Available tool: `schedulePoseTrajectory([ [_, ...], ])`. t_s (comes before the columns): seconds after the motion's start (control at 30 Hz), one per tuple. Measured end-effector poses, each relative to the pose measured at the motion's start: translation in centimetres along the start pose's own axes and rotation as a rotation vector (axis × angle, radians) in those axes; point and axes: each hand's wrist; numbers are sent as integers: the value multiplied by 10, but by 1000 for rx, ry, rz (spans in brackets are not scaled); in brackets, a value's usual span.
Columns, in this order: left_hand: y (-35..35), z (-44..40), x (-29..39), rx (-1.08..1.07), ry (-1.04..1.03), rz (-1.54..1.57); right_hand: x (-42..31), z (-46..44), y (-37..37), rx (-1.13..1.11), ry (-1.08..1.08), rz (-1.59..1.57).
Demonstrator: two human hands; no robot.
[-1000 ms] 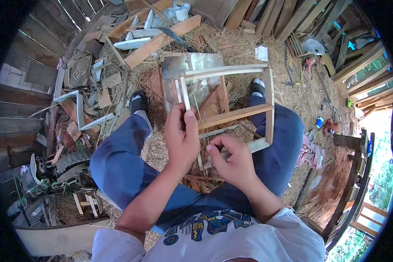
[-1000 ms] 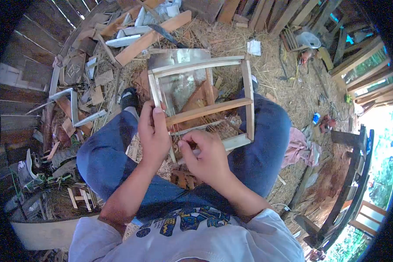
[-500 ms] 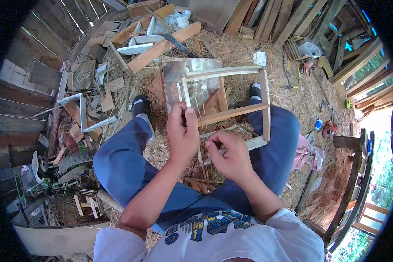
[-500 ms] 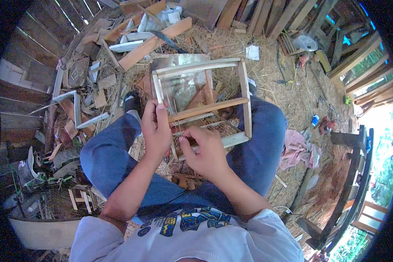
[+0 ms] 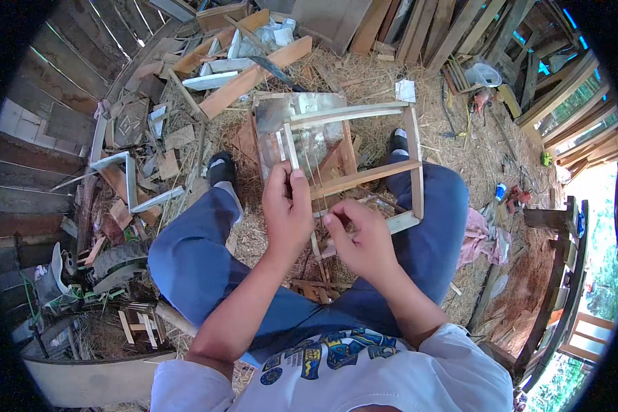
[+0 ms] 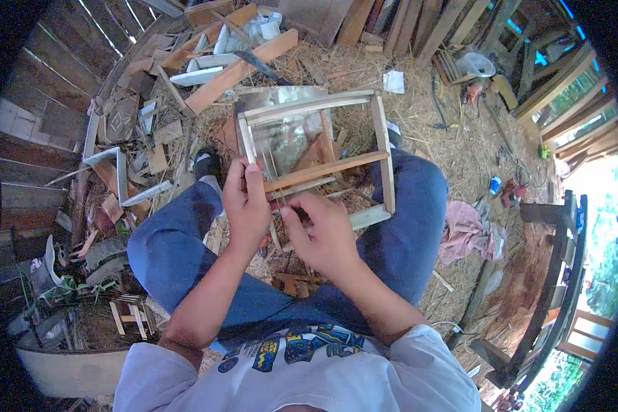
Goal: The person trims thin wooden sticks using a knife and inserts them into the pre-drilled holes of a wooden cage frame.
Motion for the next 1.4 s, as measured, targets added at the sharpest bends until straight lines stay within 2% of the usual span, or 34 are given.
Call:
schedulePoseTrajectory([
  [0.13, 1, 2, -8, -7, -7, -33, 7, 5, -4, -2, 44, 11],
  [0.3, 1, 3, -4, -15, -57, -8, -8, -5, -7, 20, -239, -111],
  [0.43, 0, 0, -4, 8, -66, -23, -8, -4, -8, 71, -215, -112],
  [0.5, 1, 0, -3, 15, -38, -20, 2, 3, -4, 39, -9, 48],
  [0.6, -1, -1, -9, 21, -44, 18, 1, 7, 2, -11, 66, 96],
  [0.73, -3, 0, -5, 12, 46, 45, 1, 6, -7, 66, 14, 34],
  [0.8, -3, 0, -8, 23, -125, -2, -1, -1, -11, 143, -26, -11],
  [0.93, -2, 2, -5, 16, -121, -20, -6, -5, -10, 165, -41, -37],
  [1.03, -3, 3, -6, 14, -71, 1, -3, -3, -2, 96, -137, -23],
  [1.1, -4, 2, -5, 34, -72, 23, 0, -5, 3, 82, 64, 80],
  [1.2, -4, 4, -8, 27, -64, 12, 0, -21, 14, 179, 148, 49],
  [1.23, -3, 5, -6, 24, -65, 11, -8, -29, 22, 136, 64, 81],
  [1.3, -3, 7, 1, -8, 36, 82, -19, -46, 30, 156, 99, 53],
  [1.4, -4, 7, 2, -7, -34, 77, -19, -75, 29, 189, 202, 79],
])
Point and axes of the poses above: each hand's wrist, its own z-axis away from the middle knuckle, its own y-axis out of the back of the hand, x = y × z, and after that the axes turned 9 degrees about x, right-handed
